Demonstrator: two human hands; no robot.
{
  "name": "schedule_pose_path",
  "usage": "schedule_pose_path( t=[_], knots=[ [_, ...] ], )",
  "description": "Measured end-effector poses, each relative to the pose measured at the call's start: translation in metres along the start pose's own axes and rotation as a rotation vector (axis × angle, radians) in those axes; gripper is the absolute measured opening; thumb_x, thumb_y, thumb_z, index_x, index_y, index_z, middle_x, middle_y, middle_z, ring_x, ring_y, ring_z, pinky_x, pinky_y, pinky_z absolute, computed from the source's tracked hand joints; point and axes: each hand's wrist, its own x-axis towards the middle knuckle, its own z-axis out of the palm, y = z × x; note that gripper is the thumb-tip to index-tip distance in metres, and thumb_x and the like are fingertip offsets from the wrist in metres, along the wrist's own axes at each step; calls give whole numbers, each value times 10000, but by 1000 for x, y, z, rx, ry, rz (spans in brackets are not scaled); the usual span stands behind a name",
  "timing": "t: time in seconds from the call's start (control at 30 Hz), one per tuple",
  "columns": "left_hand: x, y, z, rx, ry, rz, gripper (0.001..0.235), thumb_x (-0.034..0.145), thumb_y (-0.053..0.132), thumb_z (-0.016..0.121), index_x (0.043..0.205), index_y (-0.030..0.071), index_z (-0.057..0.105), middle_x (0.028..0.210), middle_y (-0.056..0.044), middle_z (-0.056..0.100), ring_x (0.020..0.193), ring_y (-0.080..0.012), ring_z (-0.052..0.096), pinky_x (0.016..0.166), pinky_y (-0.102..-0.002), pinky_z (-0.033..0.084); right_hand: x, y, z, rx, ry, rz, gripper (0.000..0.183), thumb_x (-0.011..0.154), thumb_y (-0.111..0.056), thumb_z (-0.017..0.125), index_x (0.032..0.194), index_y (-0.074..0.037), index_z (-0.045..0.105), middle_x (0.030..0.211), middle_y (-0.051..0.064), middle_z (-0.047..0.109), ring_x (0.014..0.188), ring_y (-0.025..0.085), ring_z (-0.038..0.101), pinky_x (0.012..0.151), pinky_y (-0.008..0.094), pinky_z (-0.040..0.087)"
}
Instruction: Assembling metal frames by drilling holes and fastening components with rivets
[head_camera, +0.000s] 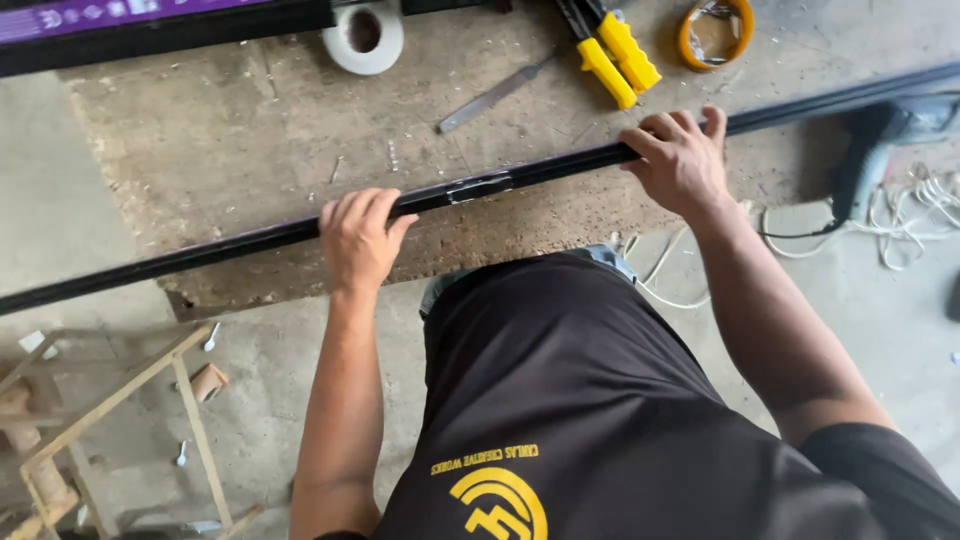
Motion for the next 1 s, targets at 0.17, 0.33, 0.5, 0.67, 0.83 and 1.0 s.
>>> schedule_pose_path(
  t=[0.17, 0.33, 0.5, 0.67, 0.83, 1.0],
  knots=[
    [4, 9, -12, 125, -66, 9, 566, 675, 355, 935, 1187, 227, 729, 1102, 11, 725, 1063, -234, 681, 982, -451, 472, 4, -4, 0, -108, 70, -7, 502, 716, -432, 891, 1154, -273, 705, 1044, -2, 665, 1008, 217, 609, 990, 536, 328],
    [7, 6, -11, 162, -25, 154, 418, 823, 437, 843, 1182, 248, 742, 1093, 27, 742, 1000, -192, 716, 906, -371, 508, 1, 2, -37, 77, 172, 26, 694, 709, -572, 841, 1261, -184, 678, 1241, 114, 622, 1203, 331, 549, 952, 545, 340],
    [15, 6, -17, 280, 18, 145, 412, 1061, 597, 610, 1082, 230, 796, 1031, 59, 800, 926, -166, 745, 879, -334, 417, -58, 105, -52, -191, 955, 664, 298, 745, -80, 565, 1026, -118, 473, 941, 91, 486, 901, 250, 472, 837, 404, 431],
    [28, -34, -14, 316, -38, 207, 387, 1043, 598, 627, 1135, 259, 788, 1063, 72, 791, 940, -168, 741, 860, -325, 442, -133, 215, -12, 72, -61, 1474, 1100, 831, -440, 794, 1572, -106, 53, 1513, 288, 293, 1434, 466, 235, 1209, 515, 183],
    [45, -46, -26, 219, -166, 208, 304, 918, 455, 848, 1134, 256, 769, 1034, 37, 750, 910, -240, 713, 724, -385, 518, -152, 246, 34, -127, -141, 1452, 928, 818, -709, 890, 1340, -61, 480, 1236, 252, 452, 1149, 488, 514, 1034, 499, 434],
    [44, -38, -23, 212, -150, 250, 333, 881, 477, 848, 1100, 245, 752, 996, 39, 742, 863, -209, 707, 690, -336, 516, -184, 169, -12, 320, 610, 965, 783, 988, -104, 851, 1551, -185, 312, 1487, 186, 605, 1333, 290, 680, 1128, 328, 492]
  ],
)
